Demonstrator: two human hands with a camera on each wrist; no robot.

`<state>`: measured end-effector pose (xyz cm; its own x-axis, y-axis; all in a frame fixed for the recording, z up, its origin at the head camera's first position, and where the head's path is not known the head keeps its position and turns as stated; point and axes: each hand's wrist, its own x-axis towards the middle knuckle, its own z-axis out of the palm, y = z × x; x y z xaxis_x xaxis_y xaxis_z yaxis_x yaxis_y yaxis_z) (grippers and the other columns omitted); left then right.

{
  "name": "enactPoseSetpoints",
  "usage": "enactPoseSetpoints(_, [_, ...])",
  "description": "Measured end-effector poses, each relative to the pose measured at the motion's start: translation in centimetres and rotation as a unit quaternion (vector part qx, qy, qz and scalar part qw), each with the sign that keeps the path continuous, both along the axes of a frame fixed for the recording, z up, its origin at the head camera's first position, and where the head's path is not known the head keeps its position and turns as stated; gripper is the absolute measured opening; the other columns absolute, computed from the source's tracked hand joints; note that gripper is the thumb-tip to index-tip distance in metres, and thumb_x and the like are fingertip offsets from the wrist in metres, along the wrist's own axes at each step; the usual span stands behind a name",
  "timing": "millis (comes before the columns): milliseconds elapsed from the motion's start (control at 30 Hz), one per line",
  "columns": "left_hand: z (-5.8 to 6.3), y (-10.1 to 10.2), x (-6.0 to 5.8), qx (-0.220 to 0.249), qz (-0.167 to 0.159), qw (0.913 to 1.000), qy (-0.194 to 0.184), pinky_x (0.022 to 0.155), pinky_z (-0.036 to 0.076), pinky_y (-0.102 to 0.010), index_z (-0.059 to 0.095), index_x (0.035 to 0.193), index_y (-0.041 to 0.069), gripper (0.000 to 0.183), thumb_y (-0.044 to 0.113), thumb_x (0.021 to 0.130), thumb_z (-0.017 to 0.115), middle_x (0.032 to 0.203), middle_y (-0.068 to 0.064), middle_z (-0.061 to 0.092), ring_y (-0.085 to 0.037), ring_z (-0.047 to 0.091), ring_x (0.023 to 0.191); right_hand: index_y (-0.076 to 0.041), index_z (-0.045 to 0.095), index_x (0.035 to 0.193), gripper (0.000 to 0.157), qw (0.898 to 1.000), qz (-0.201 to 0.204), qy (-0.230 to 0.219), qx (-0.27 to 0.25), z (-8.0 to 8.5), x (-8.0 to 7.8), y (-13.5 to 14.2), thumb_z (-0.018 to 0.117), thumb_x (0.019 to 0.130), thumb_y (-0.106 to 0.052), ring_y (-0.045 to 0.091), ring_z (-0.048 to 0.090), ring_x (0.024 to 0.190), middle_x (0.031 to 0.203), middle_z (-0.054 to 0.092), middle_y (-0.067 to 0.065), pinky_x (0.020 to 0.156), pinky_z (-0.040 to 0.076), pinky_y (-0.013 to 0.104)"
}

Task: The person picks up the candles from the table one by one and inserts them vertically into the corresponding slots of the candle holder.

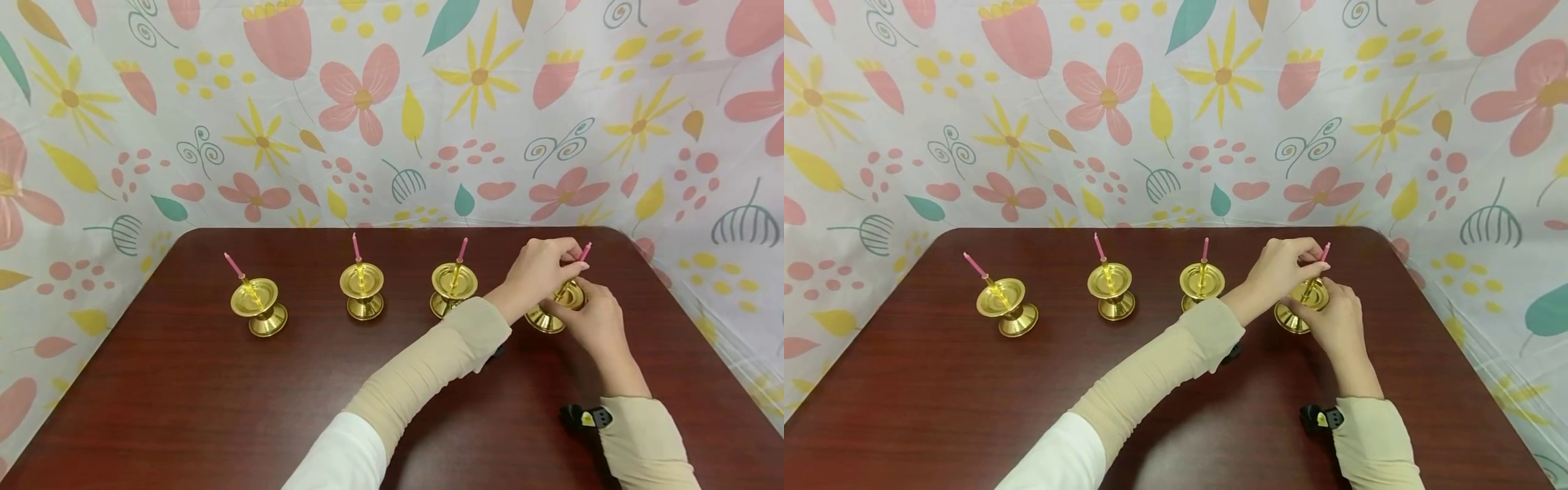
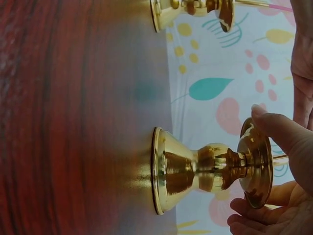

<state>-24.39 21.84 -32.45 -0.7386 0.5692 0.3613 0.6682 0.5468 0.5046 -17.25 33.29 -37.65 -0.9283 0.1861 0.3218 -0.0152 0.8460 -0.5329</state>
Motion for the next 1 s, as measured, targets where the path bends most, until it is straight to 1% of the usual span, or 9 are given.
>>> enactPoseSetpoints(100, [-0.01, -0.03, 0.06, -0.002, 0.002, 1.0000, -0.009, 0.070, 0.041, -0.003, 0.067, 0.095, 0.024, 0.013, 0.035, 0.089, 0.066, 0.094, 0.018, 0.071, 0.009, 0.062, 0.086, 0.010, 0.058, 0.116, 0.050, 1.000, 0.000, -0.001, 0.000, 0.00, 0.02, -0.01, 0.071, 0.082, -0.025, 0.040, 0.049, 0.083, 0.091, 0.058, 0.028, 0.067, 0.035, 0.044])
enactPoseSetpoints(167, [-0.08, -0.05, 0.06, -0.002, 0.001, 1.0000, -0.008, 0.070, 0.041, -0.003, 0.067, 0.095, 0.024, 0.013, 0.034, 0.088, 0.066, 0.094, 0.017, 0.071, 0.008, 0.062, 0.087, 0.011, 0.056, 0.118, 0.053, 1.000, 0.000, -0.002, -0.001, -0.01, 0.03, -0.02, 0.071, 0.082, -0.026, 0.042, 0.049, 0.086, 0.094, 0.057, 0.030, 0.069, 0.036, 0.048])
enactPoseSetpoints(267, [-0.19, -0.09, 0.06, 0.001, -0.001, 1.0000, -0.004, 0.071, 0.041, -0.003, 0.067, 0.094, 0.023, 0.013, 0.034, 0.088, 0.066, 0.095, 0.017, 0.072, 0.008, 0.062, 0.087, 0.013, 0.053, 0.121, 0.058, 1.000, -0.003, -0.011, -0.006, -0.03, 0.13, -0.05, 0.070, 0.083, -0.027, 0.046, 0.048, 0.092, 0.100, 0.055, 0.034, 0.075, 0.037, 0.054])
enactPoseSetpoints(400, [-0.36, -0.12, 0.03, 0.008, -0.004, 0.9999, -0.005, 0.072, 0.041, -0.003, 0.067, 0.093, 0.022, 0.012, 0.034, 0.088, 0.067, 0.095, 0.017, 0.072, 0.008, 0.062, 0.088, 0.014, 0.051, 0.123, 0.061, 1.000, -0.006, -0.017, -0.009, -0.10, 0.17, -0.06, 0.069, 0.083, -0.028, 0.050, 0.046, 0.099, 0.107, 0.053, 0.037, 0.082, 0.036, 0.060])
enactPoseSetpoints(667, [-0.57, 0.00, 0.22, 0.017, -0.004, 0.9994, -0.030, 0.072, 0.041, -0.003, 0.066, 0.097, 0.022, 0.018, 0.036, 0.086, 0.069, 0.097, 0.017, 0.071, 0.009, 0.062, 0.088, 0.016, 0.049, 0.124, 0.063, 1.000, -0.011, -0.025, -0.007, -0.10, 0.11, 0.01, 0.070, 0.082, -0.026, 0.054, 0.045, 0.103, 0.113, 0.050, 0.041, 0.086, 0.035, 0.063])
enactPoseSetpoints(800, [-0.56, 0.10, 0.38, 0.015, 0.001, 0.9993, -0.033, 0.073, 0.041, -0.003, 0.065, 0.099, 0.022, 0.020, 0.037, 0.085, 0.070, 0.098, 0.016, 0.071, 0.009, 0.062, 0.088, 0.016, 0.049, 0.123, 0.063, 1.000, -0.011, -0.026, -0.008, -0.11, 0.10, 0.06, 0.070, 0.083, -0.027, 0.055, 0.044, 0.104, 0.114, 0.050, 0.041, 0.087, 0.035, 0.063])
enactPoseSetpoints(1000, [-0.52, -0.10, 0.76, 0.000, 0.013, 0.9985, -0.054, 0.075, 0.042, -0.004, 0.064, 0.106, 0.022, 0.029, 0.040, 0.084, 0.071, 0.102, 0.017, 0.069, 0.010, 0.061, 0.090, 0.015, 0.054, 0.116, 0.057, 1.000, -0.012, -0.004, 0.001, -0.17, 0.10, 0.11, 0.072, 0.079, -0.024, 0.053, 0.049, 0.095, 0.103, 0.054, 0.039, 0.079, 0.037, 0.060])
